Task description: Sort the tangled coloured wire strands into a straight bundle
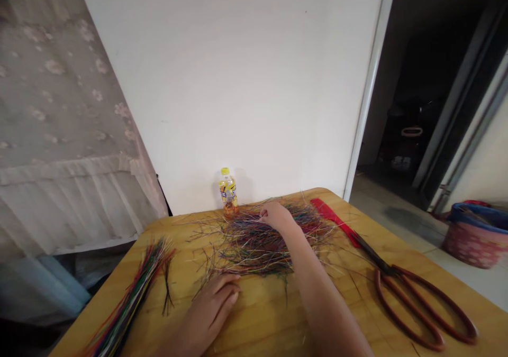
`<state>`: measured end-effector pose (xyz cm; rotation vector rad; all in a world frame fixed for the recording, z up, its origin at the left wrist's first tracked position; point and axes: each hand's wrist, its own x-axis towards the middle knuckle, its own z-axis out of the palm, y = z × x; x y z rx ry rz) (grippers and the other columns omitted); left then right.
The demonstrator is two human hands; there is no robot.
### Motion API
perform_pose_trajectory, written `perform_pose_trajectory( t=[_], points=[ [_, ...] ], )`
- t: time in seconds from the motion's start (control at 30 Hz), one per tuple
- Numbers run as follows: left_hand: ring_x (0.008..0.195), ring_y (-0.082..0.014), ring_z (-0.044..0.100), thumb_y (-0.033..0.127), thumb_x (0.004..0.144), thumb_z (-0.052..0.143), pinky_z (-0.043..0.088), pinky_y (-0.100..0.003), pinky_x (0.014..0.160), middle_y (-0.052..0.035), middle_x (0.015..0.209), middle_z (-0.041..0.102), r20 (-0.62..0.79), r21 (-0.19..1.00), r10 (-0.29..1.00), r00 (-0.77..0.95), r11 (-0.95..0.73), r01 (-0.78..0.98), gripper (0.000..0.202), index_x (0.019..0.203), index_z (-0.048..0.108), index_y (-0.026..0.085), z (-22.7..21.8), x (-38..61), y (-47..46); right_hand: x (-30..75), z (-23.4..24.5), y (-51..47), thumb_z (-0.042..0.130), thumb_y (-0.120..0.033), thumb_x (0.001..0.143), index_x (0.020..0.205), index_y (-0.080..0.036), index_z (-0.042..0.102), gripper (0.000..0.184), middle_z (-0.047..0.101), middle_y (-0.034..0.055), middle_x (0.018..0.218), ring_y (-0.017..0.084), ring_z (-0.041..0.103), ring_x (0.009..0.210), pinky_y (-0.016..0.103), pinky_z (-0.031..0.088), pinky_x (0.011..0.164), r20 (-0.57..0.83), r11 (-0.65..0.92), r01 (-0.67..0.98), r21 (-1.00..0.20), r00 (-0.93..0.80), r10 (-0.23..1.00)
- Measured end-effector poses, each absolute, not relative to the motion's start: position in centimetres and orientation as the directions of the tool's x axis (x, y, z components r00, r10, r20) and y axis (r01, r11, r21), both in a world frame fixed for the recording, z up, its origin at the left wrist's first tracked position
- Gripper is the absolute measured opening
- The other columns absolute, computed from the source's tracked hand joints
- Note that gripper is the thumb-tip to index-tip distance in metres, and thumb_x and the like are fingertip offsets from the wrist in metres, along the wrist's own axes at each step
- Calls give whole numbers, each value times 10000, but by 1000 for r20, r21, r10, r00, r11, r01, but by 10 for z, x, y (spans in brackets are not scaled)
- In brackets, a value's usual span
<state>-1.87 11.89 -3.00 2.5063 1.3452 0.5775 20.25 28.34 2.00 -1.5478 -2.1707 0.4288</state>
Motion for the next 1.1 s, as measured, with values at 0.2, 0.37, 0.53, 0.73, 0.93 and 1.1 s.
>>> perform_pose_trajectory(
  t=[0.2, 0.37, 0.53, 0.73, 0.93, 1.1],
  points=[
    [1125, -196, 514, 279, 942, 353, 414, -383, 993, -42, 1178, 583, 227, 402, 839, 494, -543, 737, 267, 1018, 602, 224, -33, -20, 120, 191, 6, 289, 656, -132, 709, 793, -183, 738, 128, 726, 50, 777, 180, 654, 713, 237, 463, 650, 123, 330, 839, -433, -307, 944],
    [1134, -202, 505, 275, 942, 347, 397, -399, 1005, -50, 1180, 577, 213, 414, 842, 496, -537, 735, 272, 1027, 599, 219, -31, -19, 120, 197, 13, 288, 632, -173, 753, 748, -191, 729, 99, 717, 60, 792, 190, 642, 750, 253, 446, 670, 198, 332, 840, -429, -271, 942],
    [1135, -205, 502, 272, 943, 340, 395, -402, 1004, -55, 1179, 576, 207, 432, 844, 495, -533, 728, 278, 1013, 603, 213, -31, -19, 120, 207, 17, 287, 608, -231, 789, 771, -194, 716, 116, 711, 43, 791, 170, 630, 739, 241, 437, 671, 282, 373, 792, -484, -262, 923],
    [1129, -207, 510, 285, 941, 349, 403, -398, 999, -52, 1174, 582, 227, 445, 845, 484, -532, 720, 275, 1008, 609, 222, -32, -19, 120, 211, 24, 288, 523, -321, 837, 812, -183, 680, 211, 703, 53, 773, 185, 625, 709, 263, 438, 637, 401, 363, 729, -581, -132, 907],
    [1138, -207, 505, 281, 939, 355, 390, -411, 1013, -49, 1172, 584, 226, 439, 843, 488, -536, 722, 269, 1018, 605, 225, -31, -19, 120, 211, 39, 282, 544, -370, 790, 792, -176, 647, 219, 697, 48, 721, 172, 642, 628, 275, 482, 611, 526, 439, 407, -801, 130, 841],
    [1126, -203, 516, 290, 940, 353, 406, -400, 1000, -54, 1169, 589, 236, 434, 840, 489, -541, 720, 271, 1015, 605, 222, -32, -19, 120, 212, 46, 281, 625, -424, 724, 859, -157, 653, 301, 708, 77, 817, 181, 678, 697, 277, 531, 607, 458, 449, 91, -889, 210, 864]
  ],
)
